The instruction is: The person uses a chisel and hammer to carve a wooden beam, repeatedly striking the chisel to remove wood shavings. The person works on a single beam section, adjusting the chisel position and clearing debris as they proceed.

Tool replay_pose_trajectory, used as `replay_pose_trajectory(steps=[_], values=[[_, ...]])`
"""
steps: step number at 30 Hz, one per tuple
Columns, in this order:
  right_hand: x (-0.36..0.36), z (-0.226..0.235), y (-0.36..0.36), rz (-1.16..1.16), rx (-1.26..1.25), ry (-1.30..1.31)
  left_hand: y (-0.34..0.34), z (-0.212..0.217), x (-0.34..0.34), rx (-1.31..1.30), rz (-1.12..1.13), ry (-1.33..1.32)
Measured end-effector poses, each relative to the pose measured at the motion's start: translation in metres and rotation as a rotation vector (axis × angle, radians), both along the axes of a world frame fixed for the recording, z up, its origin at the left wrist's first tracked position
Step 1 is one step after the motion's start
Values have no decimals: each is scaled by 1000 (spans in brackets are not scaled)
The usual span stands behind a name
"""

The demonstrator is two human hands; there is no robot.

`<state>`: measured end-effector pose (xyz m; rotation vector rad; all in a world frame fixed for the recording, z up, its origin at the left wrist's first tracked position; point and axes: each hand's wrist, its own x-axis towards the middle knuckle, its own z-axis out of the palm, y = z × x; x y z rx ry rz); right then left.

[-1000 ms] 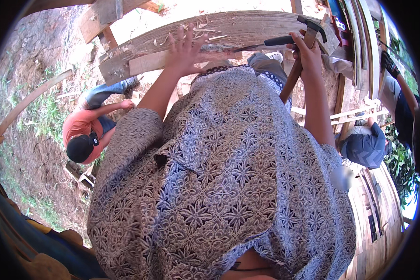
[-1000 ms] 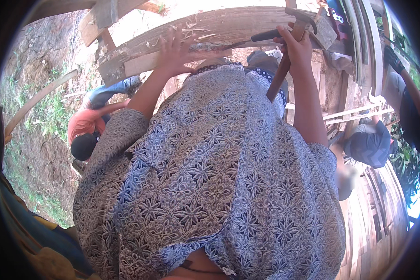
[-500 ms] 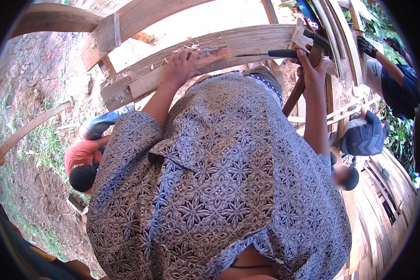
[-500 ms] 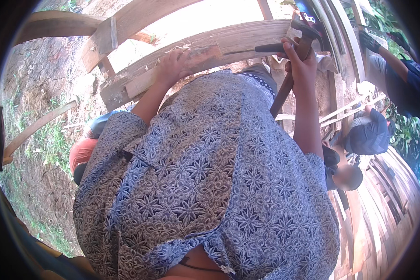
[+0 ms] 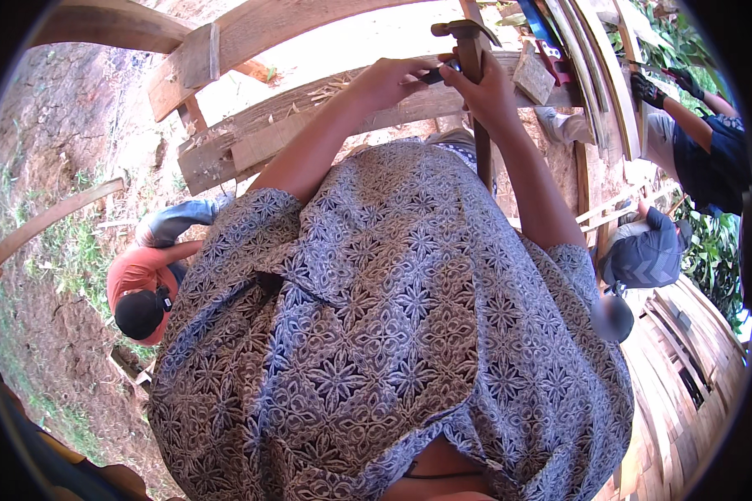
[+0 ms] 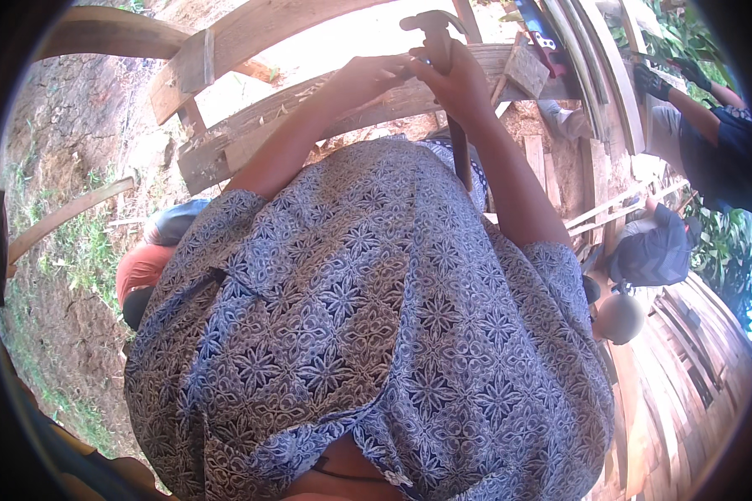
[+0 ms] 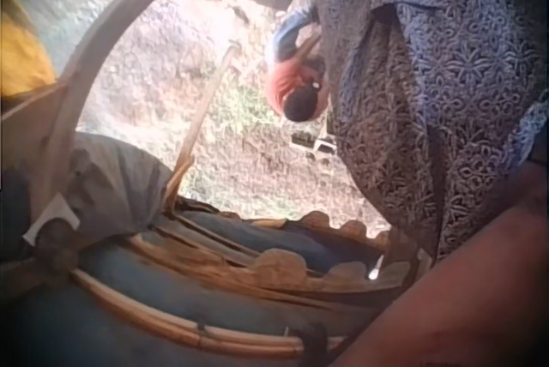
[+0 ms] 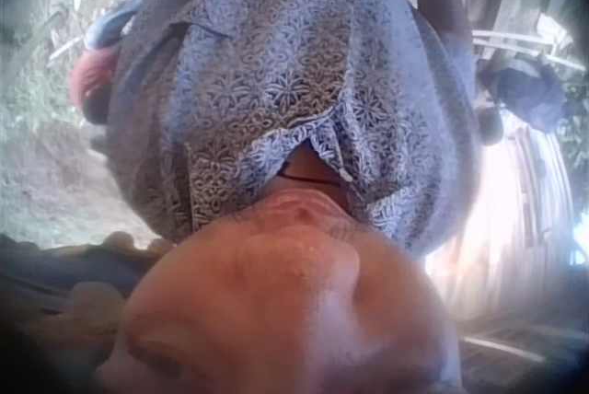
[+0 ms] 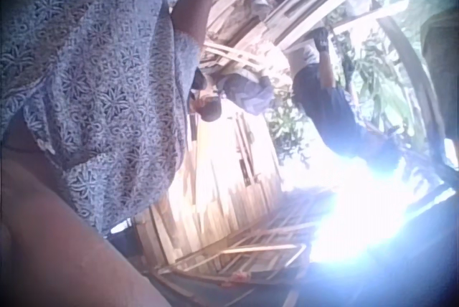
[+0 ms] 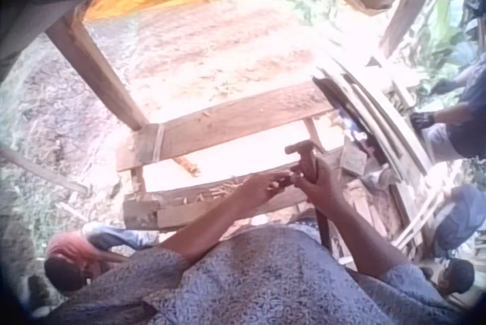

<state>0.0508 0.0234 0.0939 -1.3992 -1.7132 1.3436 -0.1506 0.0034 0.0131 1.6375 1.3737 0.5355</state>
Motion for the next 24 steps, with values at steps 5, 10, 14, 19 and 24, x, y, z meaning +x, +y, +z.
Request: replay_pose_trajectory(steps=[5, 10, 14, 19, 24], values=[[-12, -5, 7, 31, 85, 22, -2, 19, -7, 21, 0, 19], [-19, -12, 4, 39, 81, -16, -8, 20, -12, -23, 17, 23], [-19, -10, 1, 19, 70, -6, -12, 19, -14, 10, -2, -33], [-21, -2, -3, 26, 44, -70, -15, 29, -18, -41, -16, -46], [-19, -10, -6, 36, 171, -133, -16, 27, -4, 78, -55, 13]])
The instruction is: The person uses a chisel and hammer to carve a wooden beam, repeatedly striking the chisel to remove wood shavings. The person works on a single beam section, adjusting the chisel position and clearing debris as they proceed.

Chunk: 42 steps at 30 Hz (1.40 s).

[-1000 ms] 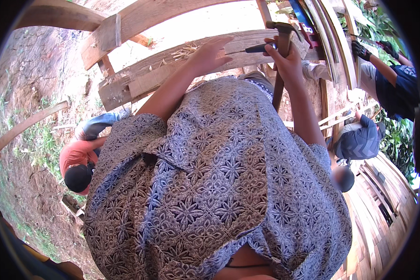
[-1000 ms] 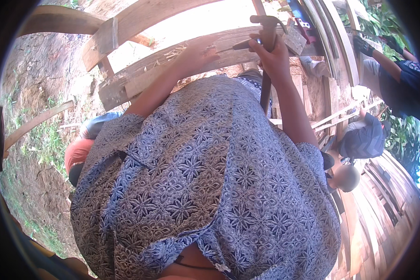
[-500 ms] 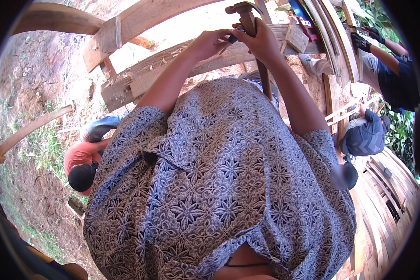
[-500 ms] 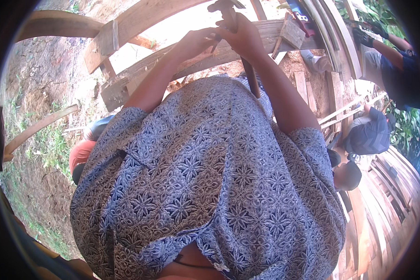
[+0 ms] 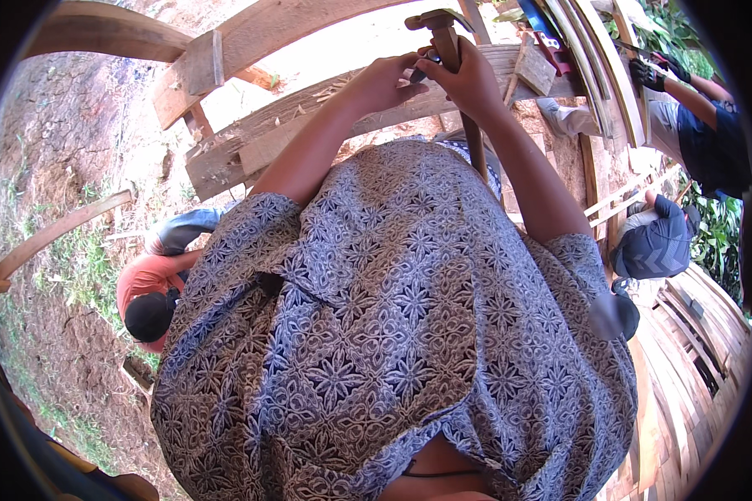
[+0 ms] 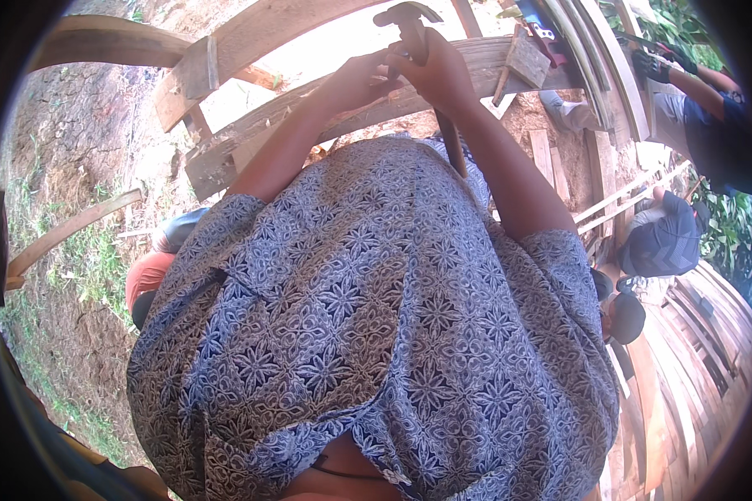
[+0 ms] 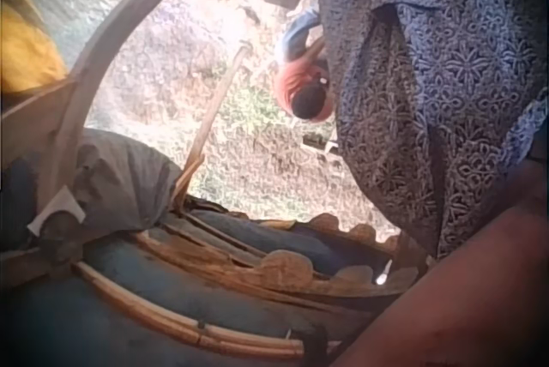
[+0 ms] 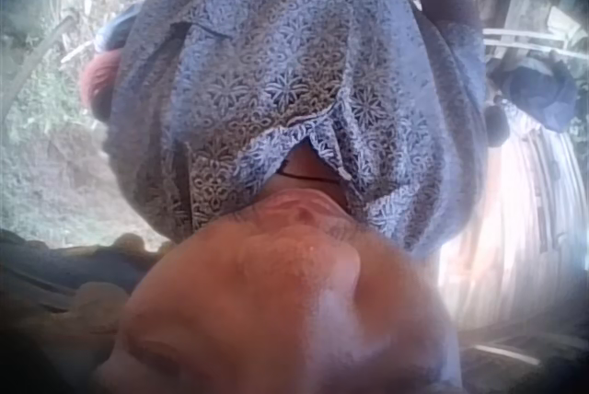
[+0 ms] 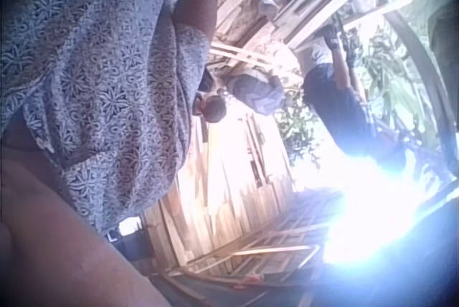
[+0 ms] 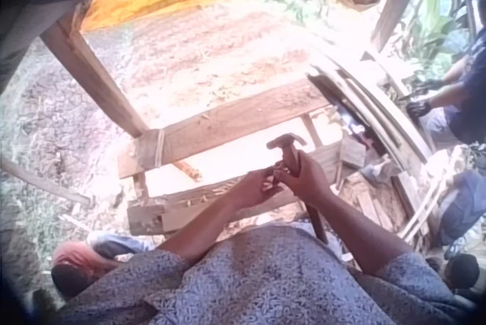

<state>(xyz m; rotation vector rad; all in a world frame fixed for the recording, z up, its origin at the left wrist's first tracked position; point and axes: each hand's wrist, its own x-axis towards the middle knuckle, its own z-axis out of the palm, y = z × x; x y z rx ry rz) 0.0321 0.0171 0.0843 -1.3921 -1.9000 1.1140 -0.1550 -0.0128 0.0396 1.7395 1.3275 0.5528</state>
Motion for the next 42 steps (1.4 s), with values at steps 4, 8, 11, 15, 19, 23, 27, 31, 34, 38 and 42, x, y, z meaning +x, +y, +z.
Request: replay_pose_trajectory(steps=[4, 8, 11, 15, 19, 23, 27, 31, 34, 38, 42], values=[[5, 13, 0, 41, -8, -10, 2, -6, 6, -52, 12, 112], [32, 67, -14, -84, -108, 48, -2, -9, 4, 18, -43, 79], [48, 83, -40, -117, 92, 218, -10, -15, 4, 63, -22, -18], [54, 58, -53, 105, 35, -202, -13, -27, 2, 95, 27, -108], [59, 86, -54, -147, -24, 57, -15, -26, -7, 184, -48, -68], [48, 83, -68, -207, 103, 231, -15, -16, 4, 108, -15, -116], [55, 58, -58, 54, 13, -126, -18, -18, 0, 7, 19, -106], [61, 90, -61, -153, -195, 193, -15, -17, -8, 12, 38, -141], [56, 100, -64, -226, -299, 371, -14, -31, -17, -67, 315, -155], [63, 93, -75, -265, -431, 386, -12, -63, -46, -417, 702, -666], [81, 90, -86, -300, -479, 372, -30, -75, -43, -519, 947, -846]])
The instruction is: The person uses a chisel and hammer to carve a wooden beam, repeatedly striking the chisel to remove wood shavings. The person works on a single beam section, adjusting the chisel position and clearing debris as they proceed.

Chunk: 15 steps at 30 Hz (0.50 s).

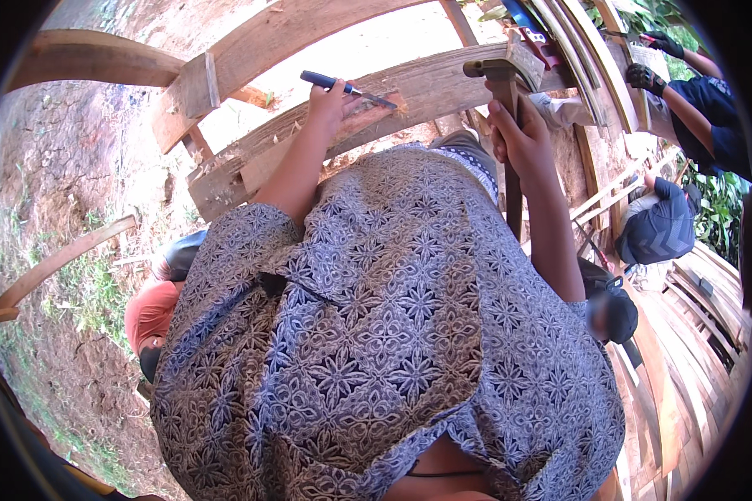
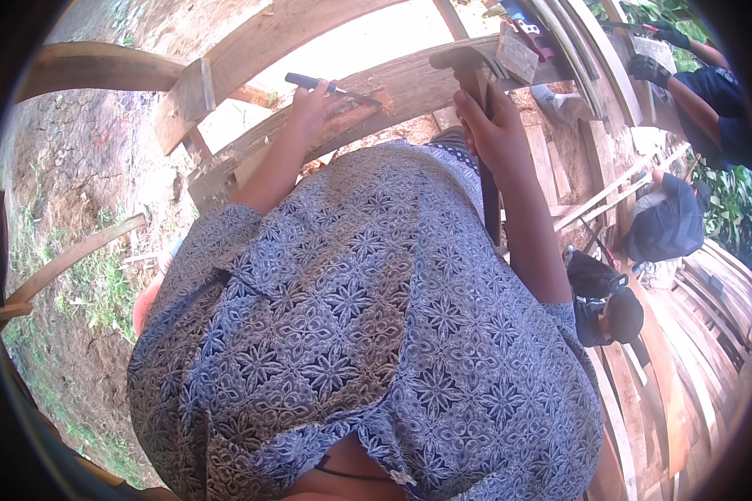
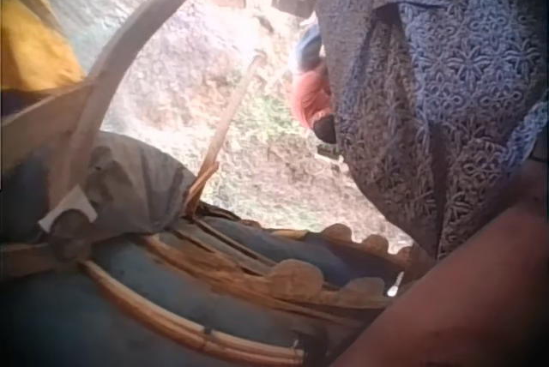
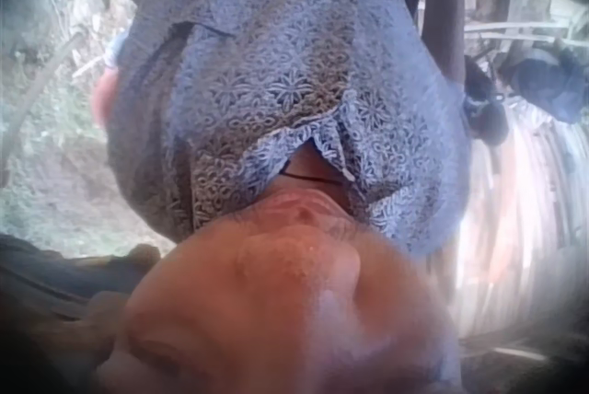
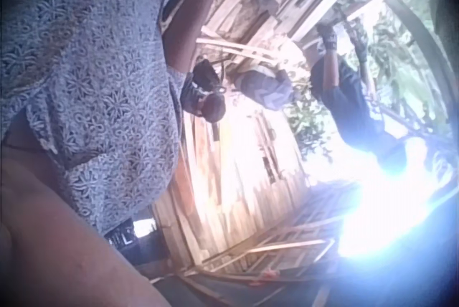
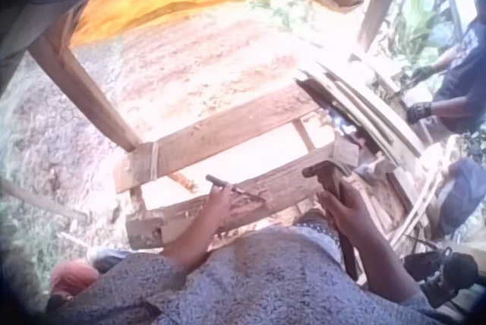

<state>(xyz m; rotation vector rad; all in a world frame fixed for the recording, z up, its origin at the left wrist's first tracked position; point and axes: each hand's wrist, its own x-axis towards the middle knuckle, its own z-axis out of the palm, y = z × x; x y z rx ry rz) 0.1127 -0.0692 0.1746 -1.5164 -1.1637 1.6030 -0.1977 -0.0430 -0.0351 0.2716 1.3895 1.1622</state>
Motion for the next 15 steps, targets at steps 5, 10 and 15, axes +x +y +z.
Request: replay_pose_trajectory(steps=[5, 10, 15], values=[[11, -8, -13, -69, -56, -28, -23, 30, 25, 369, -181, 225], [16, -7, -14, -72, -53, 4, -30, 78, 42, 649, -502, 554], [10, -10, -17, -47, -69, 3, -32, 88, 39, 636, -604, 717]])
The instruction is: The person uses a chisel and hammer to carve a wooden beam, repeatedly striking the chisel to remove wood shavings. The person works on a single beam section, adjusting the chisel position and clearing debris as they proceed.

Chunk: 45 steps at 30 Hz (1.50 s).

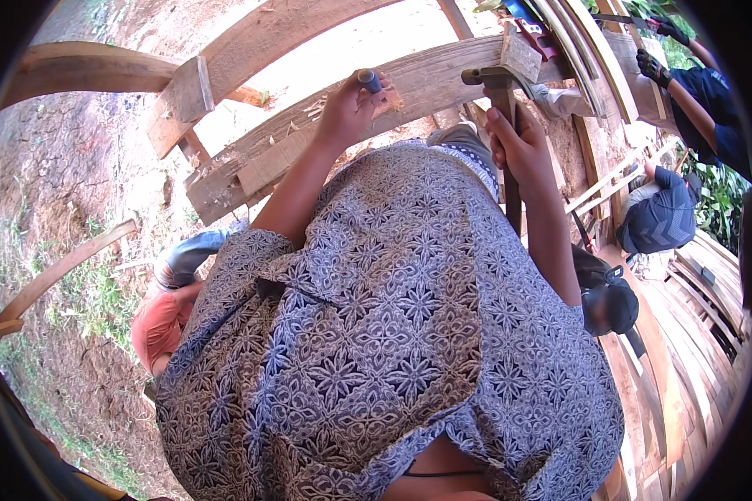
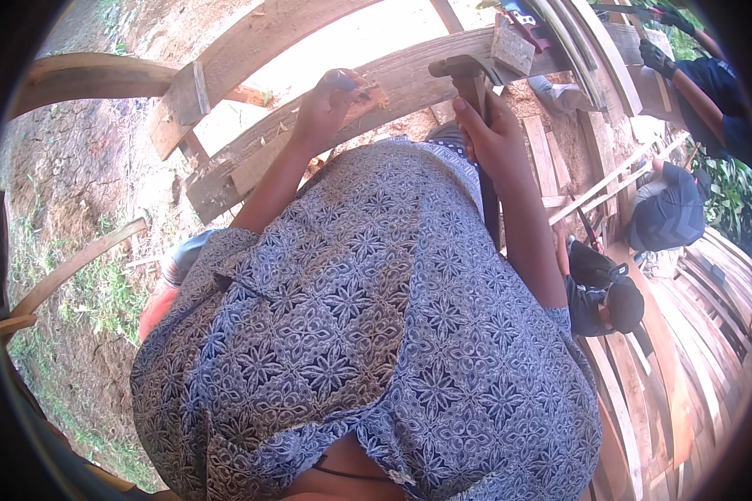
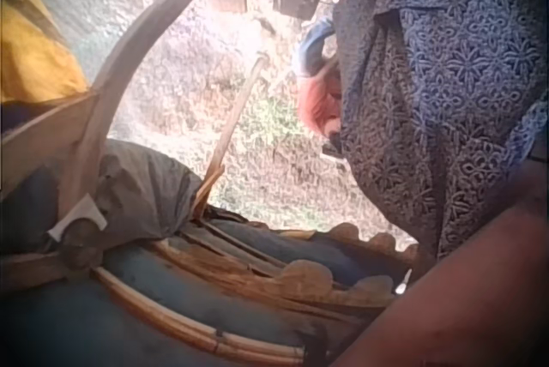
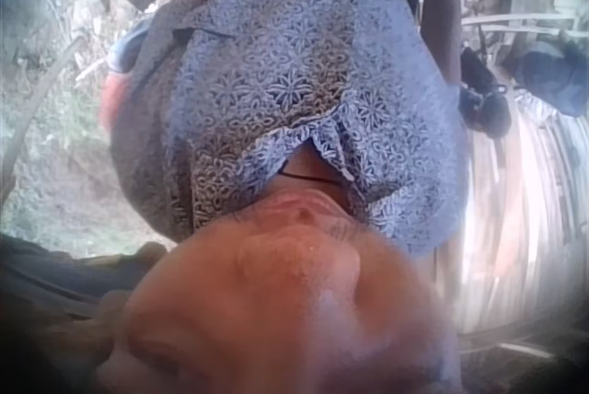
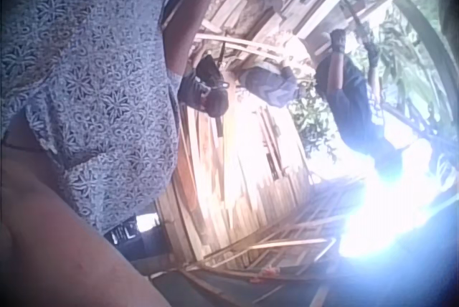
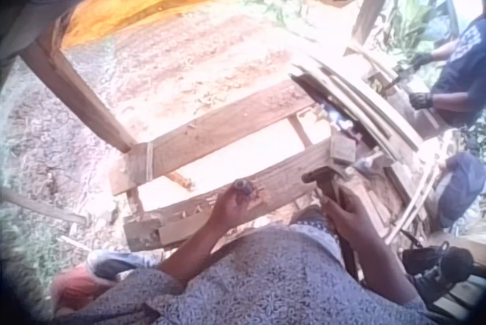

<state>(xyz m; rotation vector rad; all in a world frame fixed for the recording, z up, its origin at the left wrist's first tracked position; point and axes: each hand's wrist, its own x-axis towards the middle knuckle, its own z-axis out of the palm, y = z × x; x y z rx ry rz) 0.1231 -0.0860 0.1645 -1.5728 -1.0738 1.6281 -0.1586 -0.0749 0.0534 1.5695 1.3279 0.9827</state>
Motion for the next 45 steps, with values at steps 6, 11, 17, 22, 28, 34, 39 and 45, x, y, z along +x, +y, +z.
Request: replay_pose_trajectory(steps=[6, 11, 17, 22, 28, 34, 39, 45], values=[[-7, 2, -2, 26, 6, 18, -3, -3, 3, -7, 38, 31], [-5, -1, -3, 41, 6, 22, -4, -3, 7, -20, 48, 21], [1, -3, -4, 40, -9, 20, -2, -3, 13, -25, 44, 23], [-3, 2, -6, 47, -19, 20, -4, 0, 10, -58, 57, 28], [1, 0, -4, 63, -13, 13, -3, 3, 13, -65, 65, 24], [5, 1, -2, 63, -7, 21, -4, 3, 20, -52, 72, 33], [8, 2, 0, 90, 6, 11, -7, 2, 27, -8, 102, 43], [-1, 22, 15, 164, 134, -15, -8, 0, 22, 29, 84, 126]])
